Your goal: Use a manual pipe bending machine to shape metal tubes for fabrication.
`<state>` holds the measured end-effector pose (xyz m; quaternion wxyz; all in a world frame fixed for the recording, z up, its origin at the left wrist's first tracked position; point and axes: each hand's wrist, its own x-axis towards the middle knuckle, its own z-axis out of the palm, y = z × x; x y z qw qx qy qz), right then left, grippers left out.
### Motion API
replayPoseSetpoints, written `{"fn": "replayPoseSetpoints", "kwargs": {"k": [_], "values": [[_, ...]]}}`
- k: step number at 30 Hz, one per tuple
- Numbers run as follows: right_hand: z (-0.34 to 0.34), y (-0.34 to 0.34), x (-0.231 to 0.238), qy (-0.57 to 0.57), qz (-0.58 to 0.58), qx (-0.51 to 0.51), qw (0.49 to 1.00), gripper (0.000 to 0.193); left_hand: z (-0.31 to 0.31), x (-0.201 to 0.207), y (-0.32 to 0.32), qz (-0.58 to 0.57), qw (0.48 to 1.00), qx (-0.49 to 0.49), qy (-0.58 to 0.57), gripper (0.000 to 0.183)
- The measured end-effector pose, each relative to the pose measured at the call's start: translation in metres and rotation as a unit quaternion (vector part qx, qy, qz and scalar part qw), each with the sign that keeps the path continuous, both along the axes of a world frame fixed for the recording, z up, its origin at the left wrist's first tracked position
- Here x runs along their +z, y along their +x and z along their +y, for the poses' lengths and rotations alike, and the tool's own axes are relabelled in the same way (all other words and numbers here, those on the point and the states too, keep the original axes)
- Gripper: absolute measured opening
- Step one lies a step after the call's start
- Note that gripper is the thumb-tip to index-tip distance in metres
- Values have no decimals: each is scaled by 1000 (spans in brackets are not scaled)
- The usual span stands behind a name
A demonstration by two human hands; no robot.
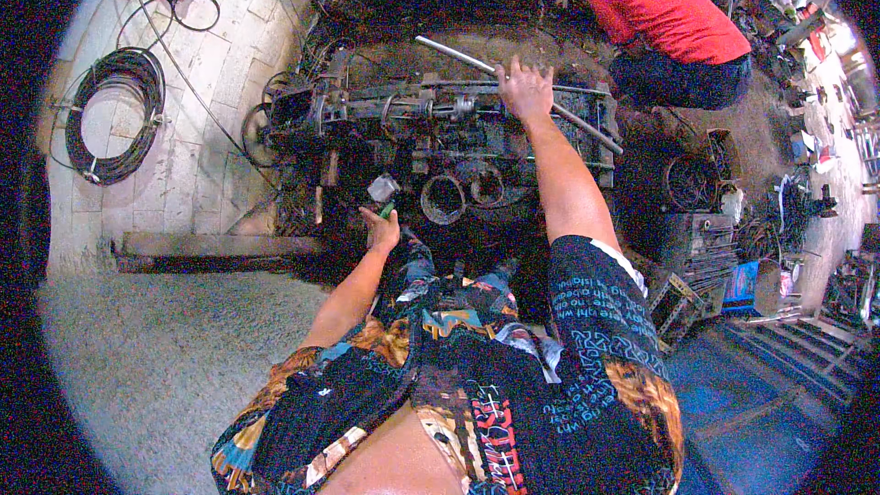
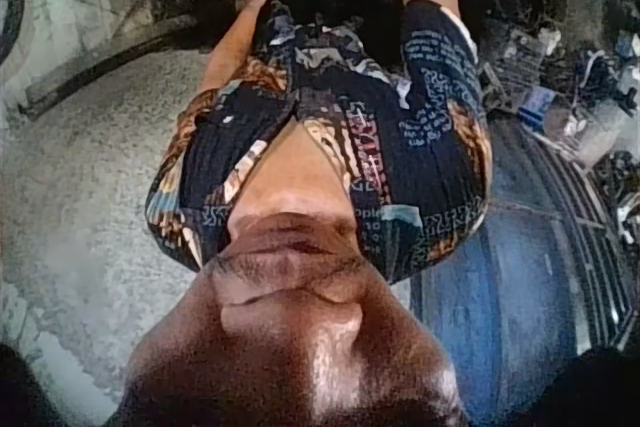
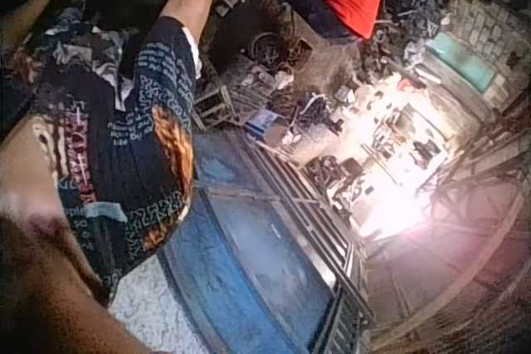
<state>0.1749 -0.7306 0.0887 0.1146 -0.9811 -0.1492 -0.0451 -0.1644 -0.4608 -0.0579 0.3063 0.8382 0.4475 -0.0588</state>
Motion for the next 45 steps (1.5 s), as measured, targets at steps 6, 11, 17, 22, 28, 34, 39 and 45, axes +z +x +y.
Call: {"fn": "replayPoseSetpoints", "kwargs": {"k": [6,11,17,22,28,34,39,45], "values": [[-1,2,0,-8,41,-5,999,62,-1,-2,0,36,998,-6,52,106],[0,2,1,9,22,-11,1000,63,-3,9,1,8,1000,-2,-6,102],[-2,-1,8,2,24,-8,1000,64,-4,13,3,26,999,7,-21,101],[-1,0,4,9,20,-16,1000,64,-5,20,3,19,999,12,-27,100],[-2,3,-4,14,4,-20,1000,64,-4,18,3,19,1000,-1,-10,100],[-2,2,5,12,29,-18,999,61,-4,17,3,10,999,11,-31,99],[-4,-1,9,21,23,-12,999,61,-7,22,3,7,1000,4,-29,100],[-3,0,6,19,24,-23,999,59,-3,14,3,17,1000,2,-12,101]]}}
